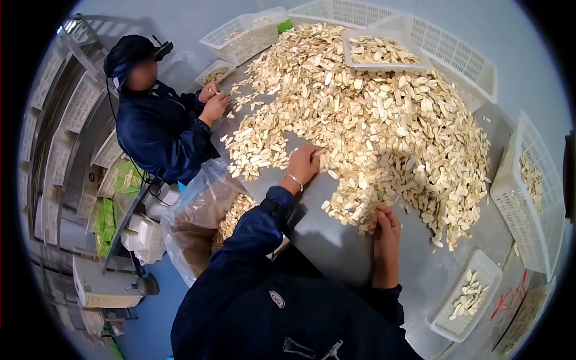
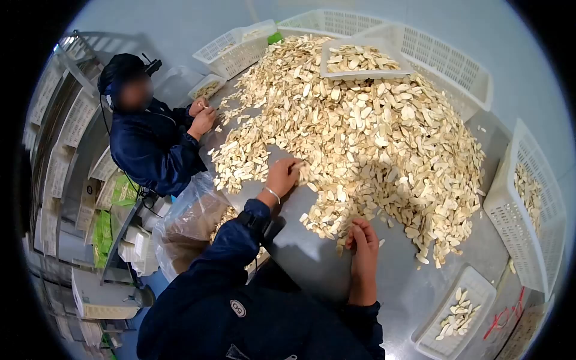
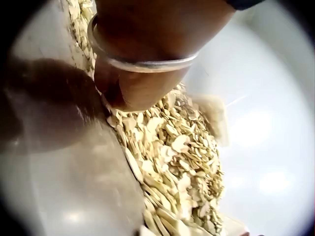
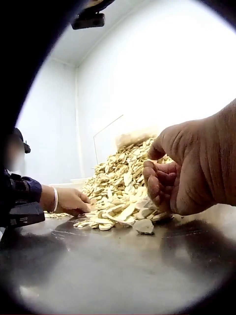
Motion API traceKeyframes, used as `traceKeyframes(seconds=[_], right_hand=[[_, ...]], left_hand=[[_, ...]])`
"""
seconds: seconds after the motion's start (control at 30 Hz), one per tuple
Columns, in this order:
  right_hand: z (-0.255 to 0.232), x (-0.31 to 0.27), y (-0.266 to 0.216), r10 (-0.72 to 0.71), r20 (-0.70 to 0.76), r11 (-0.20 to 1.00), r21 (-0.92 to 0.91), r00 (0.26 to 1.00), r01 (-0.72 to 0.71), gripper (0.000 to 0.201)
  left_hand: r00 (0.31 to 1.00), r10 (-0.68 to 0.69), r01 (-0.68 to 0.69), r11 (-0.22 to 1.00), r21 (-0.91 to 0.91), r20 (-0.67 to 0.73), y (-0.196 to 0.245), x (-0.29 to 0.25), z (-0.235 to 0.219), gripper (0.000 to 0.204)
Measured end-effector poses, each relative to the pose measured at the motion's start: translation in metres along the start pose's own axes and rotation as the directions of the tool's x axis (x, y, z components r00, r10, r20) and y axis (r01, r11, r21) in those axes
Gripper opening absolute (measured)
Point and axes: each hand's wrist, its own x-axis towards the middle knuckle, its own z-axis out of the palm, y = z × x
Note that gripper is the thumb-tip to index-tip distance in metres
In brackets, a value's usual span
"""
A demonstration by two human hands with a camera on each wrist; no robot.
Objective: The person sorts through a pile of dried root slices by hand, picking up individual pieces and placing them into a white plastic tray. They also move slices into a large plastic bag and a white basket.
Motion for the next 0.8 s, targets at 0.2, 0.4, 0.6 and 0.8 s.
traceKeyframes(seconds=[0.2,0.4,0.6,0.8], right_hand=[[0.005,-0.004,-0.006,0.010,0.011,1.000,-0.016,1.000,-0.010,0.018],[0.007,-0.004,-0.005,0.043,0.021,0.998,-0.037,0.999,-0.043,0.019],[0.009,-0.006,-0.003,0.079,0.096,0.996,-0.037,0.992,-0.076,0.018],[0.008,-0.008,-0.004,0.078,0.121,0.997,0.002,0.990,-0.079,0.018]], left_hand=[[0.871,-0.173,0.417,0.757,-0.503,0.461,0.047,-0.062,-0.008,0.025],[0.723,-0.281,0.687,0.380,-0.619,0.631,0.046,-0.083,-0.025,0.032],[0.688,-0.322,0.725,0.332,-0.604,0.650,0.045,-0.087,-0.041,0.040],[0.843,-0.461,0.538,0.695,-0.477,0.277,0.050,-0.099,-0.041,0.050]])
